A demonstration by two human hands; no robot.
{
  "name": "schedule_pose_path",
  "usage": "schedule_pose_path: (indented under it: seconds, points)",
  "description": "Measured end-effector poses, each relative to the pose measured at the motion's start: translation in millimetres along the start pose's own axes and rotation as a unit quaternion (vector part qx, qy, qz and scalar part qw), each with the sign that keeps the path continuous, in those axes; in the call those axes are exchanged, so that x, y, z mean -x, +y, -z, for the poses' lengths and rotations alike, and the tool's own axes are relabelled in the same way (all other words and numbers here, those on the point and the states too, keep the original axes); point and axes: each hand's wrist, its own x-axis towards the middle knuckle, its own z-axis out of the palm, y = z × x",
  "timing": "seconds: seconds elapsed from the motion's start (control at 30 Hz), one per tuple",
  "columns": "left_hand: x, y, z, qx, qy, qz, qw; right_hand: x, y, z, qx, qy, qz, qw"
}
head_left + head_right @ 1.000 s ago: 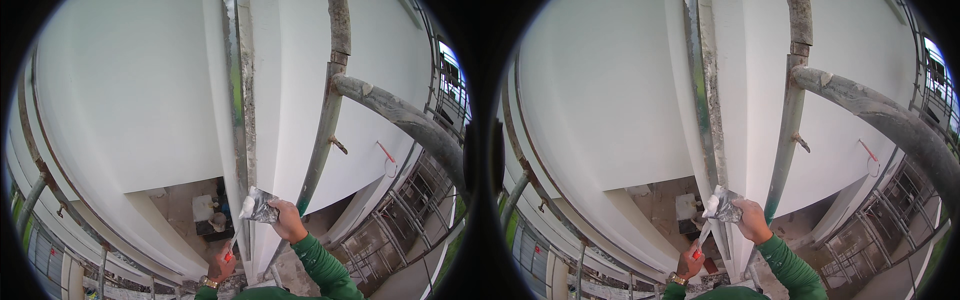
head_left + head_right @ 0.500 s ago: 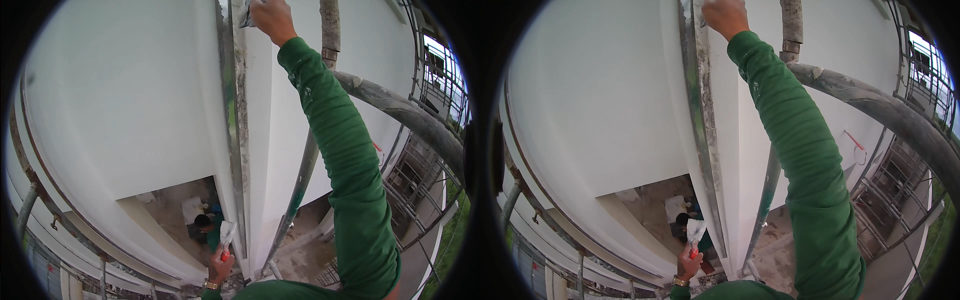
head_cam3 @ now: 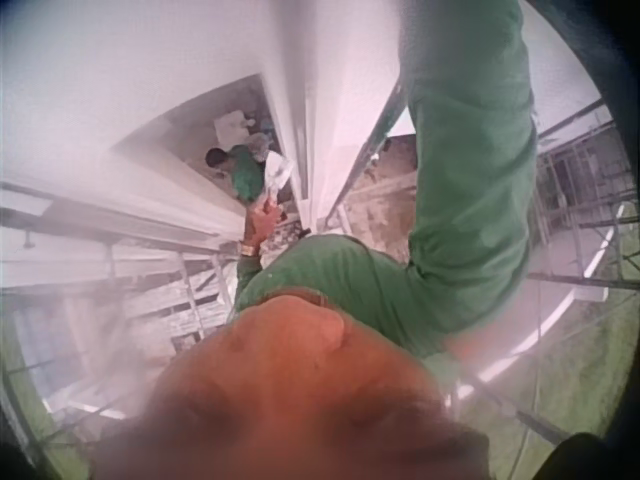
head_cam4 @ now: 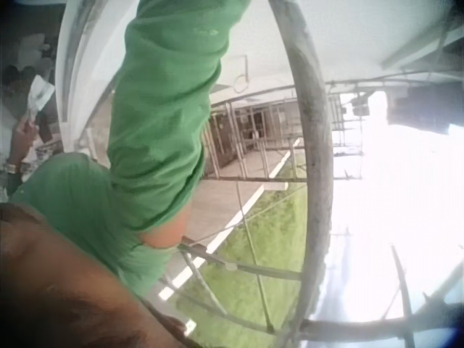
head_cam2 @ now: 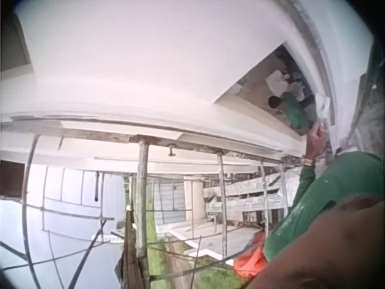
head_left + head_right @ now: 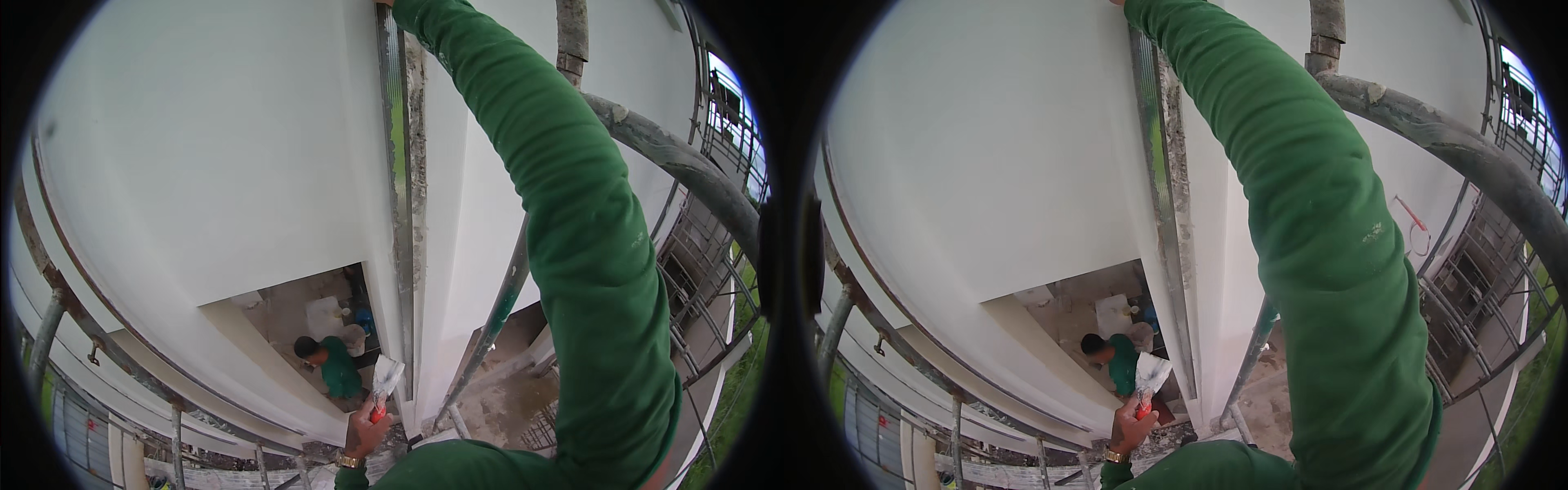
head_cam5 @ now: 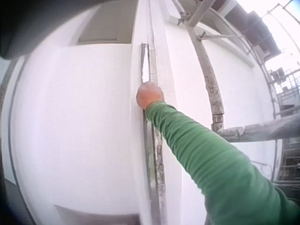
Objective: The person applies plaster to a wall corner using a trowel and a hawk. They repeatedly scoop plaster from the hawk and smooth it onto the vertical corner of the wall while standing on scaffolding.
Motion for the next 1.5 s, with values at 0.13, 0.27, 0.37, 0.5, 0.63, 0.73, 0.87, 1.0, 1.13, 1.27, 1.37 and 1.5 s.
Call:
schedule_pose_path:
  seconds: [0.13, 0.27, 0.37, 0.5, 0.63, 0.73, 0.87, 1.0, 1.13, 1.27, 1.37, 1.5]
  points:
    - [9, 8, -4, 0.027, -0.021, 0.026, 0.999, 9, 15, 6, -0.127, 0.03, -0.018, 0.991]
    - [20, 15, 1, -0.006, -0.035, 0.036, 0.999, 3, 19, 21, -0.187, 0.045, -0.005, 0.981]
    - [2, 17, -22, -0.018, -0.078, -0.022, 0.997, 4, 21, 115, -0.123, 0.095, 0.04, 0.987]
    - [2, 39, -22, -0.02, -0.104, 0.017, 0.994, 6, 47, 134, 0.032, -0.026, 0.168, 0.985]
    - [0, 29, -23, -0.041, -0.107, 0.002, 0.993, 5, 78, 118, 0.044, -0.086, 0.364, 0.926]
    - [-2, 22, -30, -0.001, -0.098, -0.023, 0.995, 0, 89, 123, 0.041, -0.113, 0.413, 0.903]
    - [4, 10, -22, -0.003, -0.072, 0.0, 0.997, 13, 91, 120, -0.008, -0.101, 0.473, 0.875]
    - [7, -3, -13, 0.028, -0.038, 0.017, 0.999, 15, 85, 125, 0.019, -0.148, 0.468, 0.871]
    - [0, 13, -16, 0.147, -0.054, 0.03, 0.987, 0, 89, 142, 0.02, -0.172, 0.489, 0.855]
    - [0, 12, -13, 0.479, -0.048, 0.033, 0.876, -7, 87, 150, 0.035, -0.203, 0.504, 0.839]
    - [3, 28, -4, 0.574, -0.068, 0.056, 0.814, -3, 81, 149, 0.021, -0.207, 0.505, 0.838]
    - [3, 14, 9, 0.558, -0.099, 0.055, 0.822, 7, 77, 128, 0.025, -0.145, 0.484, 0.863]
